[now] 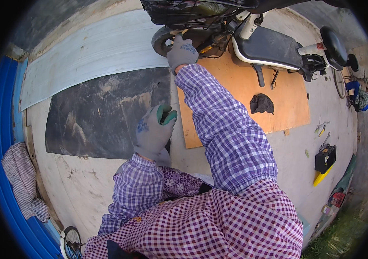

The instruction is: The person uses a brush to clean the front wheel and fork area of an electric scooter. They repeatedly brush the wheel rim, spokes, and surrounding components while holding the basket with the other hand. The scooter remains stationary on a wooden board during the cleaning.

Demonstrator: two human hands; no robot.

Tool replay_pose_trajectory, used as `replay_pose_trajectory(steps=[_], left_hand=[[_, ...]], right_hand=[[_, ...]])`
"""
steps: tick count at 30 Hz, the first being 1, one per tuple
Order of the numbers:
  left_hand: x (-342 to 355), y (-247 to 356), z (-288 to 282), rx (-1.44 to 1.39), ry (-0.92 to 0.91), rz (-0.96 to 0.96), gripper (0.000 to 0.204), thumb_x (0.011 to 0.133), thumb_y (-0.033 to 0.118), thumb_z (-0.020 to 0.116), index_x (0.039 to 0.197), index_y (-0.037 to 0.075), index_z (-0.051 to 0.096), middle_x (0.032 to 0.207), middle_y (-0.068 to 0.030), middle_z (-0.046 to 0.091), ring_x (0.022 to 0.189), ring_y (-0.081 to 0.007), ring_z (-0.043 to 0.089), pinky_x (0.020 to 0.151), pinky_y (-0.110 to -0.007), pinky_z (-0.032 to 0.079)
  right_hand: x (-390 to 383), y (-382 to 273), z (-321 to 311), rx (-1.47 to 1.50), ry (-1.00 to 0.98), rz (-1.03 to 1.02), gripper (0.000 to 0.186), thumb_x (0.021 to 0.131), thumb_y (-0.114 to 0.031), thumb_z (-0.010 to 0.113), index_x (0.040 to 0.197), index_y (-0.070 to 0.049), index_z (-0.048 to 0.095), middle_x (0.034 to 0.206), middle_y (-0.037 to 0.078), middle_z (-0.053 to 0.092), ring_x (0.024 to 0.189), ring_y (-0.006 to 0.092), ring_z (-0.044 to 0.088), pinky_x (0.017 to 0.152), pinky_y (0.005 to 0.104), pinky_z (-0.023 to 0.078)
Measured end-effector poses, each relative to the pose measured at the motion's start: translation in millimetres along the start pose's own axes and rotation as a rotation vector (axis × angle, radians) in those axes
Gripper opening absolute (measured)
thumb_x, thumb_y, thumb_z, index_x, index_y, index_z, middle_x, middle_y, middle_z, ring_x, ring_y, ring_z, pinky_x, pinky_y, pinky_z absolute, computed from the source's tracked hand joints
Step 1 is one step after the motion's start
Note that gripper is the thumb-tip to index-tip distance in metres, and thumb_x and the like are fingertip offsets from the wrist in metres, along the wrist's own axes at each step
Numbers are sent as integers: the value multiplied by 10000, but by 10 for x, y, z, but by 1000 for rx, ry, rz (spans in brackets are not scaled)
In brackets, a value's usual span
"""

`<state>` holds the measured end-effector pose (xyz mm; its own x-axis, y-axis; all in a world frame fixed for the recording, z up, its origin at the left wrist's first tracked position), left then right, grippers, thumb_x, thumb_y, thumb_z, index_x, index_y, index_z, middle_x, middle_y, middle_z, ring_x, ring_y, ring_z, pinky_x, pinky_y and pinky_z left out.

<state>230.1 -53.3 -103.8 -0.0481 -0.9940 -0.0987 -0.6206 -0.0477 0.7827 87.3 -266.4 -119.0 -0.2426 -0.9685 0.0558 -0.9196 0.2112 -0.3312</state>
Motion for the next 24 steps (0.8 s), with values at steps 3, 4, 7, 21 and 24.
replay_pose_trajectory(steps=[3, 4, 7, 21, 24], left_hand=[[20, -16, -13, -25, 36, 19, 309, 893, 279, 763, 1104, 59, 711, 1046, -160, 702, 901, -333, 717, 773, -416, 562], [28, -27, -15, -37, 42, 22, 308, 893, 280, 763, 1102, 62, 710, 1050, -159, 700, 901, -334, 716, 770, -416, 560], [24, -50, -21, -52, 49, 12, 311, 891, 287, 763, 1106, 70, 703, 1058, -154, 698, 908, -337, 711, 771, -420, 556], [35, -76, -46, -64, 29, 14, 333, 882, 299, 764, 1130, 87, 700, 1080, -143, 710, 943, -338, 710, 812, -424, 555], [87, -116, -30, -71, 9, 8, 320, 889, 296, 759, 1130, 93, 707, 1062, -145, 718, 937, -337, 714, 817, -421, 555]], right_hand=[[-141, -51, 147, 23, -20, -14, 555, 934, -218, 625, 1476, -162, 520, 1261, 226, 606, 1111, 394, 673, 944, 469, 530], [-190, -2, 180, 22, -10, -29, 531, 939, -225, 613, 1462, -171, 536, 1245, 233, 619, 1112, 412, 666, 944, 487, 528], [-283, 350, 209, 25, 52, -16, 542, 942, -204, 606, 1476, -165, 527, 1264, 232, 610, 1112, 406, 663, 935, 483, 527], [-182, 873, 357, 234, 106, 55, 477, 937, -228, 637, 1394, -96, 599, 1152, 230, 697, 1071, 403, 673, 923, 487, 520], [-375, 801, 526, 226, -28, 82, 471, 912, -202, 636, 1368, -82, 625, 1034, 194, 742, 959, 349, 714, 884, 458, 536]])
Point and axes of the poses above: each hand's wrist, its own x-axis towards the middle knuckle, its own z-axis out of the palm, y = z × x, the point moved 6 cm from there along x, towards the middle knuckle
